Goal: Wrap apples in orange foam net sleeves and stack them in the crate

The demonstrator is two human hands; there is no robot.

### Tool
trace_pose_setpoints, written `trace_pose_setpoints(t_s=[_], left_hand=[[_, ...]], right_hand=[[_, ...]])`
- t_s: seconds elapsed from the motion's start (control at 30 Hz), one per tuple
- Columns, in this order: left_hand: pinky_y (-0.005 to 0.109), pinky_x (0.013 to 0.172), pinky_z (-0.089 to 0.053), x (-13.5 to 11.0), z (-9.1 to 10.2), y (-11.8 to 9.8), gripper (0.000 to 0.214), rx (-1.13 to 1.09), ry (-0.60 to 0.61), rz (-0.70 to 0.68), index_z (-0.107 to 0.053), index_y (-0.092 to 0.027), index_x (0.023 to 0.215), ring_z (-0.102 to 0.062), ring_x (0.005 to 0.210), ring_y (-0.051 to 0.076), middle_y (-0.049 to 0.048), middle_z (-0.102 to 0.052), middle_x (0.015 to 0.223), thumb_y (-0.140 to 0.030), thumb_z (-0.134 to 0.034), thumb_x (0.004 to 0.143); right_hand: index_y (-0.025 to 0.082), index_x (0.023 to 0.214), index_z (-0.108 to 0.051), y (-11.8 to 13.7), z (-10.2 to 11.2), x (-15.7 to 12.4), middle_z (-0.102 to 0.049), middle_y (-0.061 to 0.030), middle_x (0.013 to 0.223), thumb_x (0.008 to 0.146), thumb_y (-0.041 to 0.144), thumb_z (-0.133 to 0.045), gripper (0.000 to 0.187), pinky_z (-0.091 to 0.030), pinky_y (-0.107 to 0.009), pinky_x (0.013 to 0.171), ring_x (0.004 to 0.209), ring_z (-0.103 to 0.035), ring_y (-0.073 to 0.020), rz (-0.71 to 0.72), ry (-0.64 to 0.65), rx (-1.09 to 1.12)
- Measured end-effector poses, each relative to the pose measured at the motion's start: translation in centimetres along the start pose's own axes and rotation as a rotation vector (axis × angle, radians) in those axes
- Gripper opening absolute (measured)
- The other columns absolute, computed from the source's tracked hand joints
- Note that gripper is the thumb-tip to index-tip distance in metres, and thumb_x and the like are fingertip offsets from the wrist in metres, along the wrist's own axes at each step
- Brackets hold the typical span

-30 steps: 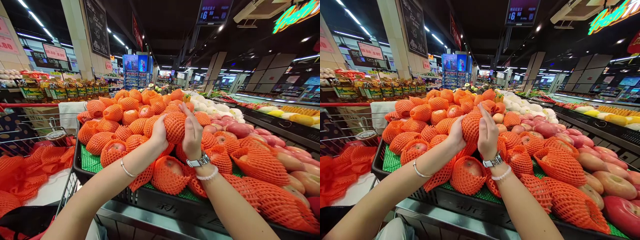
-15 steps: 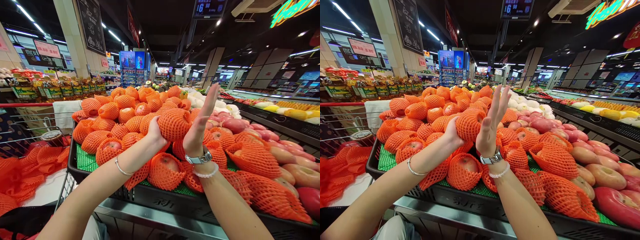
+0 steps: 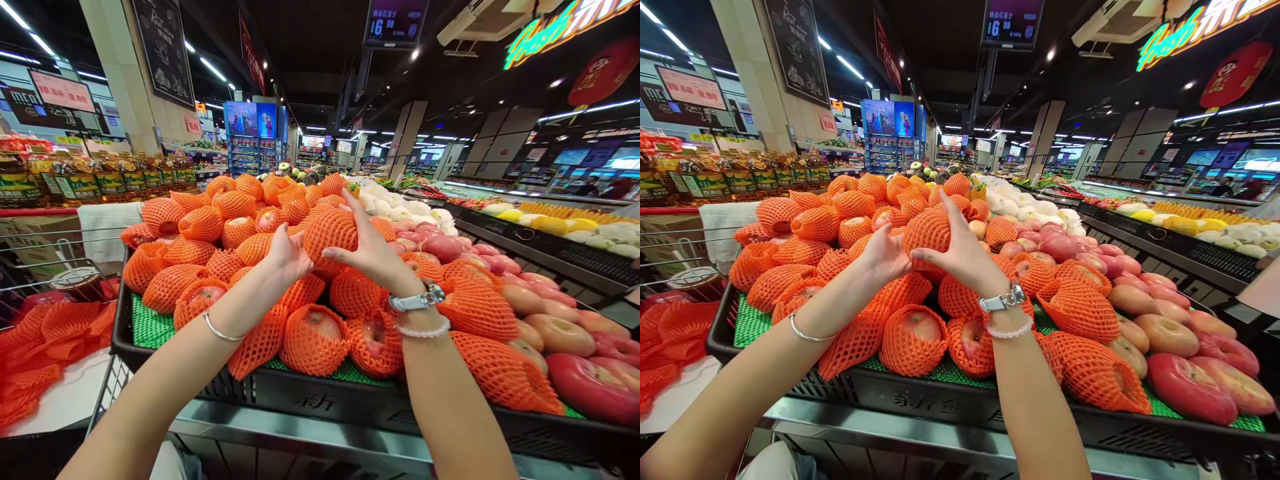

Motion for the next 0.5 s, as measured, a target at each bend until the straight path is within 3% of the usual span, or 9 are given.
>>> trace_pose_setpoints(t_s=[0.1, 0.2, 0.27, 0.37, 0.43, 0.5], left_hand=[[0.050, 0.084, -0.057, 0.6, -0.5, 0.0, 0.073, -0.047, 0.024, 0.051, -0.035, -0.009, 0.146, -0.065, 0.112, 0.034, 0.0258, -0.062, 0.122, -0.058, -0.015, 0.096], [0.052, 0.089, -0.054, 0.6, -0.8, -1.3, 0.075, -0.053, 0.049, -0.012, -0.025, -0.015, 0.152, -0.054, 0.128, 0.036, 0.0265, -0.050, 0.138, -0.062, -0.024, 0.094], [0.052, 0.095, -0.051, 0.6, -0.8, -2.7, 0.072, -0.032, 0.069, -0.118, -0.032, -0.020, 0.150, -0.045, 0.136, 0.036, 0.0227, -0.045, 0.145, -0.063, -0.029, 0.092], [0.046, 0.104, -0.046, 0.9, -0.3, -4.9, 0.058, -0.033, 0.073, -0.310, -0.050, -0.024, 0.136, -0.044, 0.138, 0.029, 0.0157, -0.052, 0.141, -0.060, -0.036, 0.092], [0.040, 0.105, -0.045, 1.3, 0.4, -5.7, 0.050, -0.059, 0.054, -0.385, -0.057, -0.023, 0.124, -0.050, 0.133, 0.025, 0.0138, -0.059, 0.132, -0.056, -0.037, 0.093], [0.037, 0.104, -0.046, 1.8, 1.0, -5.9, 0.044, -0.078, 0.033, -0.412, -0.059, -0.020, 0.114, -0.057, 0.125, 0.024, 0.0129, -0.064, 0.122, -0.052, -0.037, 0.093]], right_hand=[[0.023, 0.139, -0.043, -2.6, 1.3, 0.2, -0.046, -0.0162, 0.148, 0.057, 0.063, -0.081, 0.099, -0.039, -0.057, 0.111, 0.134, -0.048, -0.0334, -0.171, -0.054, 0.116], [0.020, 0.124, -0.049, -4.9, 3.3, 0.1, -0.061, -0.0140, 0.127, 0.061, 0.061, -0.078, 0.080, -0.051, -0.050, 0.100, 0.113, -0.063, -0.0272, -0.269, -0.262, 0.360], [0.021, 0.118, -0.048, -6.6, 4.7, -0.2, -0.062, -0.0116, 0.122, 0.064, 0.059, -0.076, 0.072, -0.055, -0.047, 0.094, 0.107, -0.065, -0.0240, -0.318, -0.433, 0.498], [0.022, 0.116, -0.043, -9.7, 5.9, -0.2, -0.058, -0.0115, 0.124, 0.064, 0.056, -0.076, 0.071, -0.059, -0.046, 0.085, 0.106, -0.066, -0.0236, -0.434, -0.634, 0.597], [0.022, 0.118, -0.038, -11.5, 6.3, 0.6, -0.058, -0.0122, 0.124, 0.066, 0.054, -0.074, 0.070, -0.059, -0.044, 0.083, 0.105, -0.066, -0.0226, -0.512, -0.685, 0.523], [0.019, 0.119, -0.036, -12.6, 6.6, 1.8, -0.059, -0.0135, 0.121, 0.068, 0.049, -0.072, 0.069, -0.057, -0.043, 0.088, 0.105, -0.065, -0.0216, -0.601, -0.652, 0.232]])
Point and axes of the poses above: each hand's wrist, its own x-axis towards the middle knuckle, its own z-axis out of the back of the hand, y = z × x, the point moved 9 cm from there along x, towards the middle knuckle
